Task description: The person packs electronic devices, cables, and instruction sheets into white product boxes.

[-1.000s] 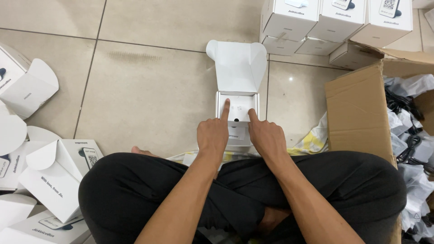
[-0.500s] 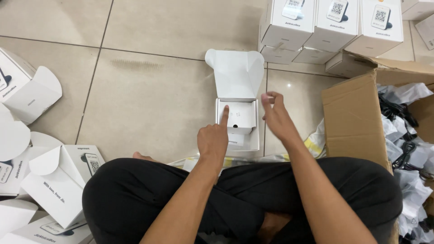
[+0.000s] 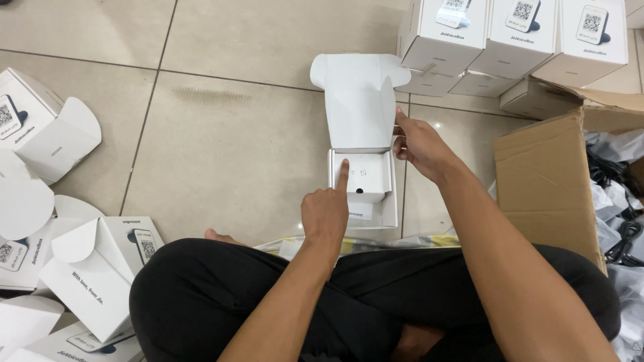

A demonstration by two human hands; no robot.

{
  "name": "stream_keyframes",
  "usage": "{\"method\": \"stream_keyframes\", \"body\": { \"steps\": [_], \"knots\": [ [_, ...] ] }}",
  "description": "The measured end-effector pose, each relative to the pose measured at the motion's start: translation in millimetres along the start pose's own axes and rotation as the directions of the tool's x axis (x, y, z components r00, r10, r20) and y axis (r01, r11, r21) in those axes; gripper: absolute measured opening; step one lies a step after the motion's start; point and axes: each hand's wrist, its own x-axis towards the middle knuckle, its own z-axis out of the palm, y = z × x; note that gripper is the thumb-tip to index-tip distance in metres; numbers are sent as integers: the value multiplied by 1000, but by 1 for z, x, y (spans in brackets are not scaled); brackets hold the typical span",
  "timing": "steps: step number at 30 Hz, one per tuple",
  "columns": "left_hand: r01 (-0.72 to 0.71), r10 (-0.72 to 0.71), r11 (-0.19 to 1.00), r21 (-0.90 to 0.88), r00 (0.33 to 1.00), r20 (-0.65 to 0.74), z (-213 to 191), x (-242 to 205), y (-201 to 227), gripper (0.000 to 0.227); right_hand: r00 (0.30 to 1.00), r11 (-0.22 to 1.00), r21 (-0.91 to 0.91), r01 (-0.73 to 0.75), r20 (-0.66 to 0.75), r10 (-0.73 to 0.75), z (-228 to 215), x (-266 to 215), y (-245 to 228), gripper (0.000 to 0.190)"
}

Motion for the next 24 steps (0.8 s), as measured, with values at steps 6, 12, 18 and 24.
{"method": "stream_keyframes", "body": {
  "steps": [6, 12, 18, 24],
  "knots": [
    [13, -12, 1000, 29, 1000, -4, 3, -2, -1, 95, 1000, 994, 105, 18, -11, -17, 8, -12, 8, 73],
    [25, -28, 996, 88, 999, 31, 2, -12, -6, 103, 999, 985, 166, 50, 14, -53, 17, -25, 12, 78],
    [59, -62, 994, 96, 998, 22, 10, -20, -7, 106, 999, 980, 196, 40, 9, -43, 24, -32, 15, 74],
    [75, -76, 994, 82, 997, 19, 19, -18, -12, 105, 997, 980, 184, 78, 9, -81, 38, -51, 0, 66]
  ]
}}
